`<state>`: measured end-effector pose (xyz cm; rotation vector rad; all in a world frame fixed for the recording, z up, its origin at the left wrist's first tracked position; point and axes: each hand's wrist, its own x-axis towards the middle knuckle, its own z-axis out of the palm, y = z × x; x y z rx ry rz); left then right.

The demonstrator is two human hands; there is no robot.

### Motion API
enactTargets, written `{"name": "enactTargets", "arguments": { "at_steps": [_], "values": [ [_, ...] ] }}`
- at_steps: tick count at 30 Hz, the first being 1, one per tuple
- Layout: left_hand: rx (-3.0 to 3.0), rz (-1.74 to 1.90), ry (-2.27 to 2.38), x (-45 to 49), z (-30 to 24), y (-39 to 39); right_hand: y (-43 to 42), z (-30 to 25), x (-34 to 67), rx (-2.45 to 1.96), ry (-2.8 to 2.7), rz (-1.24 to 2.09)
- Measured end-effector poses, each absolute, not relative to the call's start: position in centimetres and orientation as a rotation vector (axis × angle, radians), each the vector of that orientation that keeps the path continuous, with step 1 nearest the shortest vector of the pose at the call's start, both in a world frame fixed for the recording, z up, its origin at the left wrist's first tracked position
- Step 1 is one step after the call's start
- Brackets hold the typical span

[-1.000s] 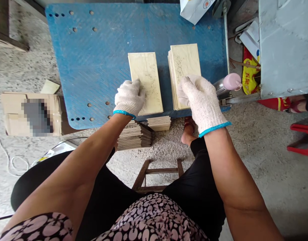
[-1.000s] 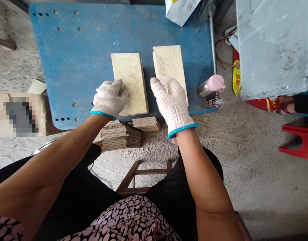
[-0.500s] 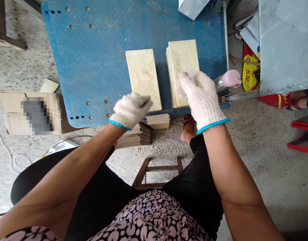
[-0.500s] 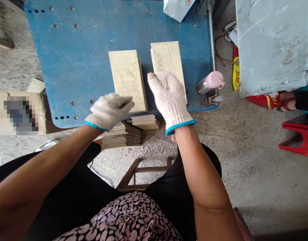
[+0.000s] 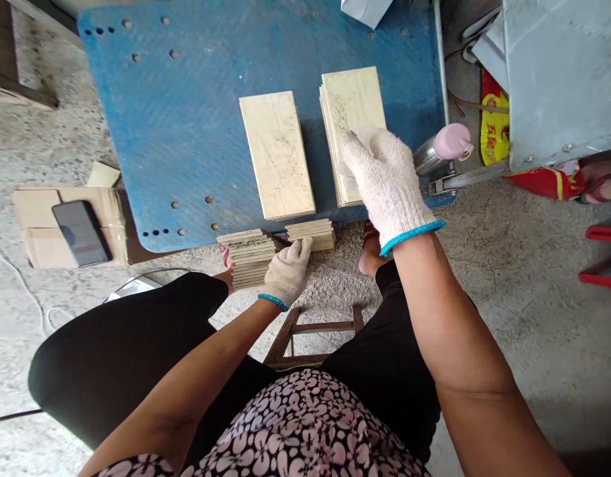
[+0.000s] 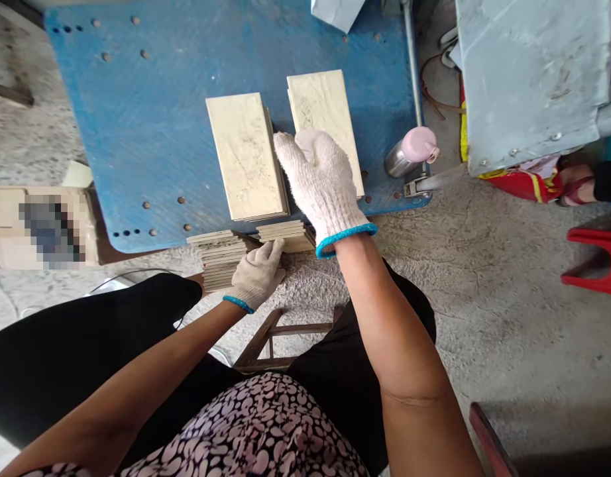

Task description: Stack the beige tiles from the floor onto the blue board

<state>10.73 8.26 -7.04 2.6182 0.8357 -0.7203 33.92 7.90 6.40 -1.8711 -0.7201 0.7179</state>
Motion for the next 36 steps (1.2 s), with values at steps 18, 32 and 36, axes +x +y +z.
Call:
{"name": "enactTargets", "arguments": {
  "at_steps": [18,32,36],
  "values": [
    [2.601,-0.483,0.955,10.5,-8.3,8.8,8.1,6.6,33.3,-1.868,-0.813,0.707],
    [2.56,-0.575,0.962,11.4,-7.9,9.6,8.4,6.1,32.8,-1.91,-0.83,0.766],
    [2.55,-0.593,0.965,11.4,-7.0,8.9,8.4,6.3,32.8,-1.936,-0.875,0.767]
  ]
}}
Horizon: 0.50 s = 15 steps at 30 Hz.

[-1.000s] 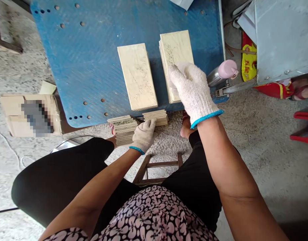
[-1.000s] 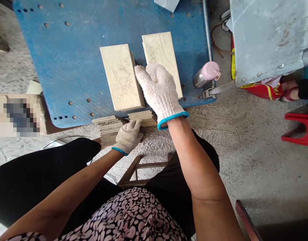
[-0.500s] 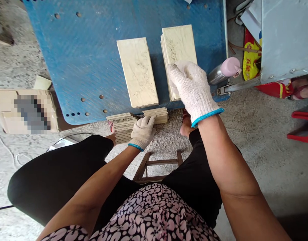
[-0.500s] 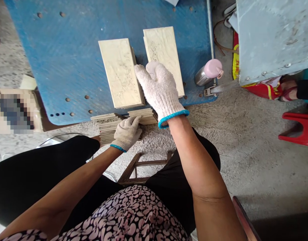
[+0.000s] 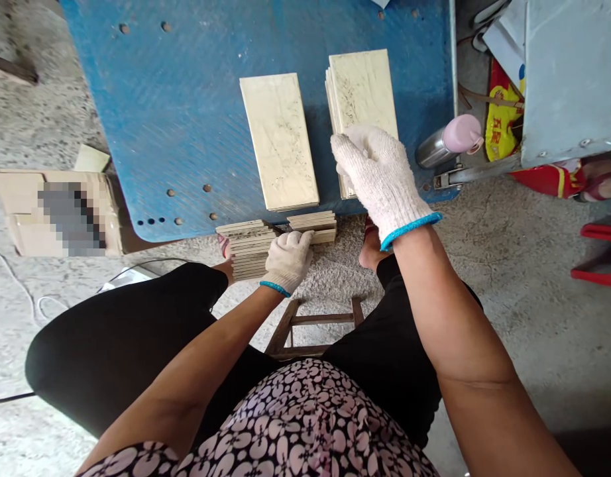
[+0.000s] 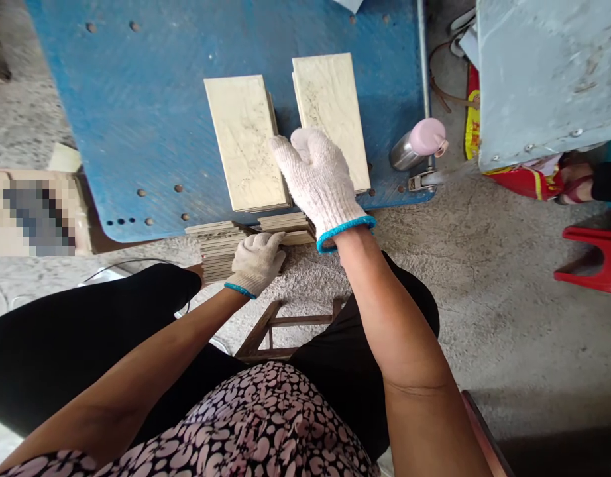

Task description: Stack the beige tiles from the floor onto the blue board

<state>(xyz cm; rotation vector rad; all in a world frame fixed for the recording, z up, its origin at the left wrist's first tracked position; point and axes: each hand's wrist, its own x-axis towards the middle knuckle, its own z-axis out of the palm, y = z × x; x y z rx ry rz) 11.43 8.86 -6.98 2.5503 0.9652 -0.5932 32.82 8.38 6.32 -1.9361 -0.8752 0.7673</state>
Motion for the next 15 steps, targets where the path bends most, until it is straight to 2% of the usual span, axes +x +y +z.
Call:
{"name": "enactTargets", "arguments": {
  "at_steps": [4,11,15],
  "values": [
    [2.617,-0.599,0.889,10.7,-6.2,7.7,8.2,6.5,32.9,-1.909,-0.865,0.777],
    [2.394,-0.896,0.577,9.8,-8.1,6.9,8.0,6.6,33.2,-1.94,-0.875,0.71],
    [2.177,-0.938,0.698,11.0,-8.3,8.4,7.8,6.3,33.2,-1.981,-0.934,0.68]
  ]
}}
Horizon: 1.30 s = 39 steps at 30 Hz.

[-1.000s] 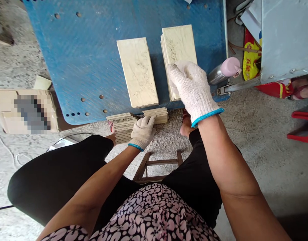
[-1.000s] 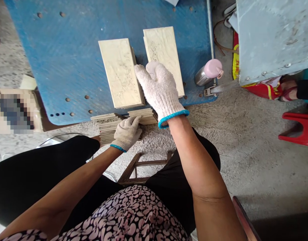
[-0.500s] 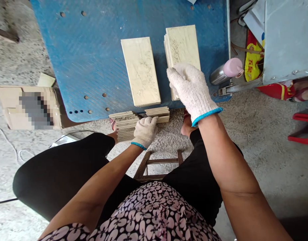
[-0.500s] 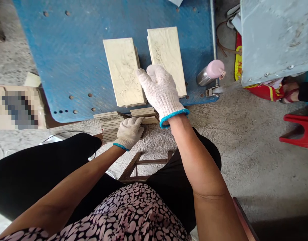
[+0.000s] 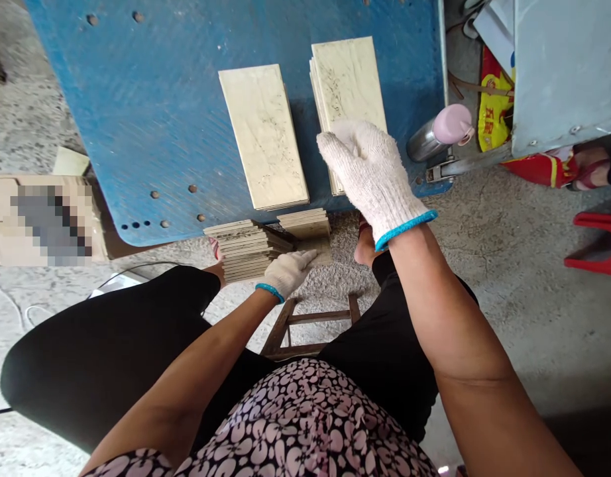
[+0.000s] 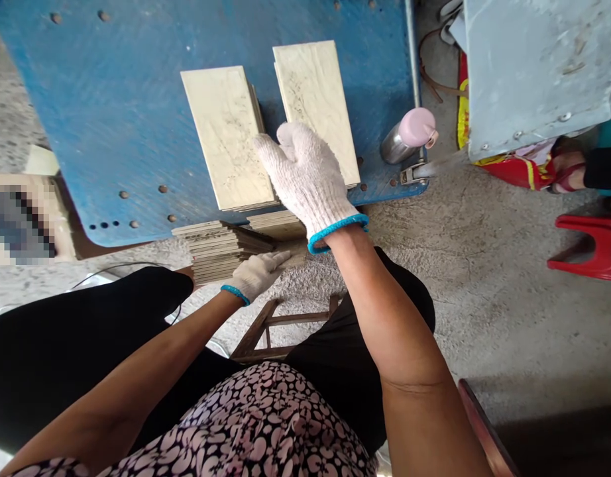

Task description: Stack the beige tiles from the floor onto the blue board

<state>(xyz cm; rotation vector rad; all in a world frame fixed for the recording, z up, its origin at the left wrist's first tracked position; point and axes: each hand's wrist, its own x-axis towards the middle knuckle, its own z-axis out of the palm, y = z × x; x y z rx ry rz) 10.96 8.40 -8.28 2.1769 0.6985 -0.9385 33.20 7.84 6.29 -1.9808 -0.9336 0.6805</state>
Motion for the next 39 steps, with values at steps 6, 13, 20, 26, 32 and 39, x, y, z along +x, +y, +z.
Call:
{"name": "enactTargets", "arguments": {
  "at_steps": [6,13,20,26,32,39],
  "values": [
    [1.808,-0.899,1.108,12.9,-4.4,13.9,7.5,5.6,32.9,-2.005,-1.024,0.952],
    [1.244,-0.41,1.11,11.5,3.0,19.8,6.9,5.2,31.6,-2.032,-1.089,1.147],
    [1.187,-0.296,1.189,10.9,6.2,22.3,7.8,4.6,29.3,-2.182,-1.22,1.103],
    [0.939,-0.207,1.15,10.7,5.6,23.3,8.0,2.4,26.8,-2.341,-1.357,0.955],
    [0.824,-0.017,1.089,10.5,5.4,24.7,8.1,1.4,24.2,-2.418,-1.548,0.689],
    [0.89,-0.048,1.102,9.4,5.5,25.6,8.9,1.5,22.7,-2.403,-1.625,0.583]
  ]
}}
